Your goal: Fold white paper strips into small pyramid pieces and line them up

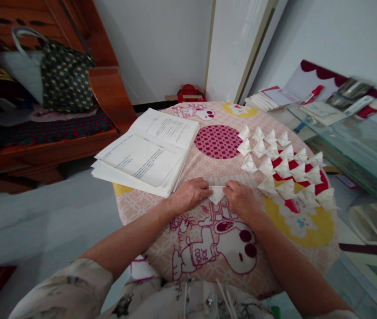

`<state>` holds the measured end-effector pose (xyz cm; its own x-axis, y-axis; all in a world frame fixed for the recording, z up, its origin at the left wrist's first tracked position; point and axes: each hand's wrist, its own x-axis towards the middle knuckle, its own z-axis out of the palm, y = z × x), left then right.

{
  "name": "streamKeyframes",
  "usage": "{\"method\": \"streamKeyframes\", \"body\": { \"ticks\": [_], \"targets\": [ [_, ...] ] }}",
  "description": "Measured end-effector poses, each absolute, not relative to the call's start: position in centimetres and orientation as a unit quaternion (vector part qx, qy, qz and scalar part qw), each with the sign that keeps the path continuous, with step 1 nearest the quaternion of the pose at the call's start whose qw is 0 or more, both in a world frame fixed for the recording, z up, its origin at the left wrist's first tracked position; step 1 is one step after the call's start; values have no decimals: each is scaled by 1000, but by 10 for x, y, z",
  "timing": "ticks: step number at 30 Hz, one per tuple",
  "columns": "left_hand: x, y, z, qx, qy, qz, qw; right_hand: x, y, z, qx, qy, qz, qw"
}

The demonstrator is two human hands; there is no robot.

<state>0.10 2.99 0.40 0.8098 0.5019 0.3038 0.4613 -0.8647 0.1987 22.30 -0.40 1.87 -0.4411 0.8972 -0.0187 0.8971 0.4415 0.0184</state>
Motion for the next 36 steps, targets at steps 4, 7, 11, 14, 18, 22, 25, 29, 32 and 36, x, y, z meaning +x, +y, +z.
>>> {"method": "streamKeyframes", "body": {
  "ticks": [4, 7, 11, 14, 18, 22, 25, 29, 32, 36],
  "targets": [
    [0, 30, 3, 948, 255, 179, 56, 223, -4, 20, 524, 851, 0, 20],
    [0, 29, 3, 948, 260, 176, 57, 222, -4, 22, 532, 846, 2, 34],
    [0, 29, 4, 947, 263, 174, 58, 221, -5, 24, 537, 842, 1, 48],
    [0, 28, 4, 947, 266, 173, 59, 222, -5, 24, 535, 843, 2, 56],
    [0, 28, 6, 944, 278, 162, 72, 223, -5, 23, 536, 842, 1, 59],
    [1, 27, 10, 946, 291, 132, 57, 225, -3, 22, 530, 846, -13, 46],
    [2, 26, 13, 950, 292, 108, 26, 230, -2, 22, 534, 845, -22, 21],
    [4, 22, 14, 953, 286, 95, -3, 236, 0, 23, 545, 838, -28, 2],
    [5, 21, 14, 957, 275, 95, -13, 239, 2, 24, 544, 838, -38, -5],
    [4, 20, 14, 957, 274, 90, -16, 243, 5, 22, 543, 839, -28, -15]
  ]
}}
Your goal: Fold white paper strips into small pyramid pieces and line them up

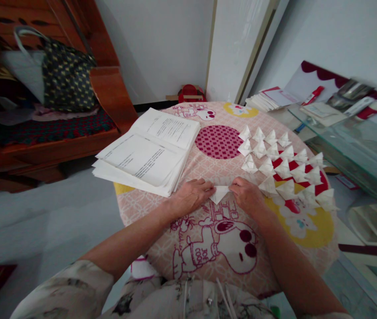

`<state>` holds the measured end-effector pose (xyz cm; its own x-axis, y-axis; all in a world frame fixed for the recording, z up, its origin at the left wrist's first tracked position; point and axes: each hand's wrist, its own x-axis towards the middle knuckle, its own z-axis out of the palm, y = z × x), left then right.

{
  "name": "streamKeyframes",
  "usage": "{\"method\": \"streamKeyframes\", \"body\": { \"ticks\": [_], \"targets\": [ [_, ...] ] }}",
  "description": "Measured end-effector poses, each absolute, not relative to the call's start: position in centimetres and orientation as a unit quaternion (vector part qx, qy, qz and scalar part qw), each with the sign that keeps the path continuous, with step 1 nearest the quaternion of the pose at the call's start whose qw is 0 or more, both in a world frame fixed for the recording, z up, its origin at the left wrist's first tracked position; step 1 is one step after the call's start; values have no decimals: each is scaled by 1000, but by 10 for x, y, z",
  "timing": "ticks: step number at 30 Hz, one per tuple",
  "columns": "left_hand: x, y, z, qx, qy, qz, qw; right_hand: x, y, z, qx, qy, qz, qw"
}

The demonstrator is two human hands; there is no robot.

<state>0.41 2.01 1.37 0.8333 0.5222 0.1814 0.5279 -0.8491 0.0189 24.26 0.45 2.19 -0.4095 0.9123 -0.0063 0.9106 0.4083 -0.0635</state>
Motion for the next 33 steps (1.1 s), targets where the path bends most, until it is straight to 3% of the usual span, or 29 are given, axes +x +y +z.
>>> {"method": "streamKeyframes", "body": {
  "ticks": [5, 8, 11, 14, 23, 33],
  "targets": [
    [4, 20, 15, -958, -275, -83, 21, 250, 8, 22, -563, -823, 36, 69],
    [4, 19, 16, -958, -273, -76, 30, 248, 11, 25, -576, -789, 61, 205],
    [4, 19, 16, -958, -274, -75, 37, 235, 13, 28, -583, -725, 187, 315],
    [4, 20, 15, -958, -272, -85, 43, 217, 17, 28, -601, -676, 323, 277],
    [6, 20, 15, -957, -274, -84, 50, 196, 43, 25, -671, -595, 424, 127],
    [5, 20, 14, -956, -278, -85, 33, 217, 43, 25, -688, -583, 410, 136]
  ]
}}
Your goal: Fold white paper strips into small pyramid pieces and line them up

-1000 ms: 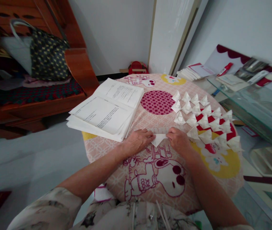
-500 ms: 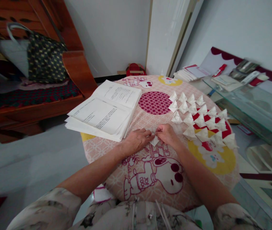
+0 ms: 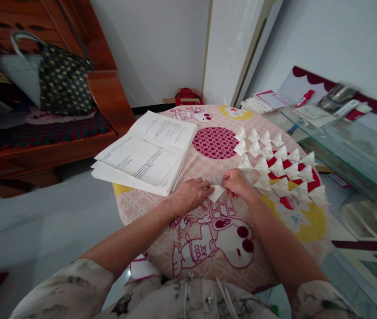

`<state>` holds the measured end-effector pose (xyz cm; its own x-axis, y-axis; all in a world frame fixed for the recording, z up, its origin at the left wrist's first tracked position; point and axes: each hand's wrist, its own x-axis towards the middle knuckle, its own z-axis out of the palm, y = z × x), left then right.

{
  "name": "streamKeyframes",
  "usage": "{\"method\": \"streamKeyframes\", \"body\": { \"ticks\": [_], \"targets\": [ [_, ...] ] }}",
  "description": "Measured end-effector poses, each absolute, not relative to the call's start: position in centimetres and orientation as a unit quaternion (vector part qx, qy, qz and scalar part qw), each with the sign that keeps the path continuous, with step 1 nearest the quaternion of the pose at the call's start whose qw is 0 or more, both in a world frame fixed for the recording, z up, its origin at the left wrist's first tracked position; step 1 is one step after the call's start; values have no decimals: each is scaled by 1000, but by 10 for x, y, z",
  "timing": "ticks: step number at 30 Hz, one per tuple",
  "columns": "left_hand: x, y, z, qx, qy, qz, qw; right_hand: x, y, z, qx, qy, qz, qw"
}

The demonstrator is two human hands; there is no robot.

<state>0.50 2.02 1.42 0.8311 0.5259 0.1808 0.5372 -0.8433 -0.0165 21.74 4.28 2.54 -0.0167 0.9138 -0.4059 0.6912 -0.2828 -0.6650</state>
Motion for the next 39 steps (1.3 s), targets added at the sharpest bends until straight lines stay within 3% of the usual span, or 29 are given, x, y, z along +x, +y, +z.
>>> {"method": "streamKeyframes", "body": {
  "ticks": [4, 7, 10, 17, 25, 39],
  "targets": [
    [5, 20, 13, -956, -279, -85, 32, 237, 40, 33, -728, -560, 373, 133],
    [6, 21, 12, -955, -281, -89, 31, 237, 39, 36, -720, -566, 351, 194],
    [6, 21, 13, -955, -280, -91, 27, 222, 38, 33, -653, -587, 408, 250],
    [4, 20, 14, -936, -314, -140, -71, 198, 36, 20, -670, -630, 339, 199],
    [17, 53, 14, -827, -474, -189, -237, 195, 38, 23, -694, -581, 381, 190],
    [33, 72, 24, -790, -526, -128, -286, 196, 34, 19, -698, -602, 328, 206]
  ]
}}
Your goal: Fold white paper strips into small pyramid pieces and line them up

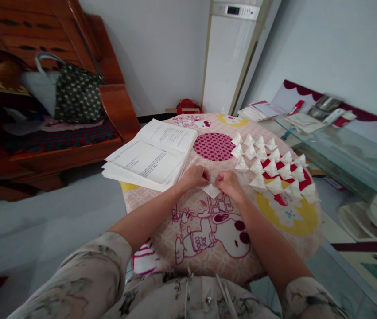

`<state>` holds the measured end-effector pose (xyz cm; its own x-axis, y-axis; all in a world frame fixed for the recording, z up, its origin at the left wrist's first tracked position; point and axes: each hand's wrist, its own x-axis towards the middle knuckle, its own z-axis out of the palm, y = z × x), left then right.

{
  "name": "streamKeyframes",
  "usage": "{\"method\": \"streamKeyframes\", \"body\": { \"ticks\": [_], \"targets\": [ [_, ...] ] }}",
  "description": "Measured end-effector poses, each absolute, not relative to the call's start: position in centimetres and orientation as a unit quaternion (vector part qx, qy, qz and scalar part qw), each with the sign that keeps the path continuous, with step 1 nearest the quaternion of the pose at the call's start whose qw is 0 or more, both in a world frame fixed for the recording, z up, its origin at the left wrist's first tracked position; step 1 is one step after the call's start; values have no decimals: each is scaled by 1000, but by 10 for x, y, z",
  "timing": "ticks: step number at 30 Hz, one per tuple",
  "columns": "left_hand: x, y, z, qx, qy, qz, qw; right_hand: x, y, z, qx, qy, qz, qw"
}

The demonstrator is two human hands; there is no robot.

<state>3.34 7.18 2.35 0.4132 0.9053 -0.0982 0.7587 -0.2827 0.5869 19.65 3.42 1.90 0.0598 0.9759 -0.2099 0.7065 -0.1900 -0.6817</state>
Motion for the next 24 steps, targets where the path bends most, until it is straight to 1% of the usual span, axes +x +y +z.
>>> {"method": "streamKeyframes", "body": {
  "ticks": [5, 9, 15, 24],
  "targets": [
    [16, 74, 21, 799, 492, 147, 312, 197, 26, 27, -708, -574, 342, 227],
    [6, 68, 18, 804, 490, 169, 290, 201, 22, 25, -715, -562, 339, 242],
    [14, 50, 20, 818, 507, 171, 210, 206, 18, 15, -698, -626, 234, 257],
    [19, 45, 14, 824, 498, 168, 213, 205, 5, 1, -671, -682, 119, 266]
  ]
}}
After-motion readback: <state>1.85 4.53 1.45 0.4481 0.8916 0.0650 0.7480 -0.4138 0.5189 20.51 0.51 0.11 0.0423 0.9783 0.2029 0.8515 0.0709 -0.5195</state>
